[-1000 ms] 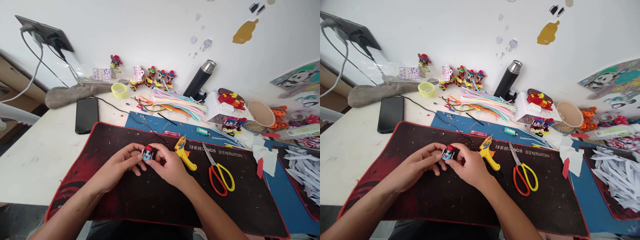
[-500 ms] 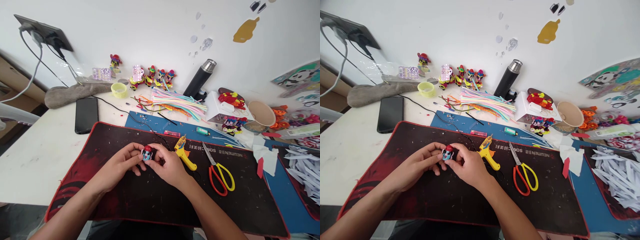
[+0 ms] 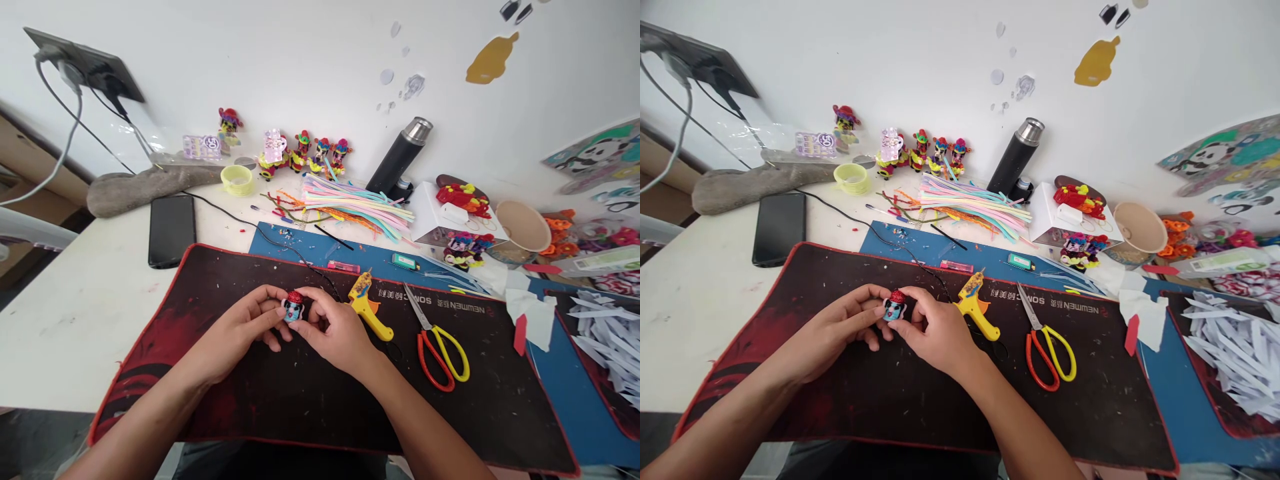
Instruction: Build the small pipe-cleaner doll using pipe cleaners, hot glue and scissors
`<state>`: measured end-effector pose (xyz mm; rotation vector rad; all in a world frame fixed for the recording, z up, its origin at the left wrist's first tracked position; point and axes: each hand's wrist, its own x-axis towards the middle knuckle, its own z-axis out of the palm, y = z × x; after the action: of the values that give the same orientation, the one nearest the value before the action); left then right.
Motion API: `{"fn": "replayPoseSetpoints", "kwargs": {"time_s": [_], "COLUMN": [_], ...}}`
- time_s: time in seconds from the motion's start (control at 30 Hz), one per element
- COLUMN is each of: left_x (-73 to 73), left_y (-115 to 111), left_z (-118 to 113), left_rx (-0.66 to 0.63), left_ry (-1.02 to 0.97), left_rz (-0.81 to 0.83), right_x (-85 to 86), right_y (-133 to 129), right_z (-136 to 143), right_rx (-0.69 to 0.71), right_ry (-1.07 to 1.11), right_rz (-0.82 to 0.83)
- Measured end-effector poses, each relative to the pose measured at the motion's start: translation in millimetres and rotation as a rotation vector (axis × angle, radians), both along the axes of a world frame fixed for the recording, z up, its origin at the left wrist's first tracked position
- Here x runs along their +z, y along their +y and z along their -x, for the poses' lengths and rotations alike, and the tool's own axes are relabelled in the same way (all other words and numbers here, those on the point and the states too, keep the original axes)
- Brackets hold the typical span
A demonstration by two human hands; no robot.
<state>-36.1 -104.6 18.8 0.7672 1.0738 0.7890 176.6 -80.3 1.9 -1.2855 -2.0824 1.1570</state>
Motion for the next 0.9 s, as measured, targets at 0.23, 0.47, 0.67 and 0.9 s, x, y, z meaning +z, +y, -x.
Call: {"fn": "replayPoseSetpoints", "kwargs": {"time_s": [0.23, 0.47, 0.67, 0.9], "left_x": [-0.3, 0.9, -0.4, -0.2], "left_y": [0.2, -0.5, -0.8, -0.9], "left_z": [-0.5, -0.7, -0.8, 6.7], "left_rx": [0.002, 0.002, -0.008, -0.038], "left_ry": [0.016, 0.019, 0.019, 0.042], "left_rz": [-0.004, -0.011, -0.003, -0.017], "right_x": [0.0, 0.6, -0.5, -2.7], "right_y": [-0.3, -0.5, -1.2, -1.0], "right_z": [0.3, 0.5, 0.5, -0.6], "right_rx": [0.001, -0.003, -0.001, -0.004], "right_ry": [0.013, 0.023, 0.027, 0.053], "right_rz": [-0.003, 0.004, 0.006, -0.01]}}
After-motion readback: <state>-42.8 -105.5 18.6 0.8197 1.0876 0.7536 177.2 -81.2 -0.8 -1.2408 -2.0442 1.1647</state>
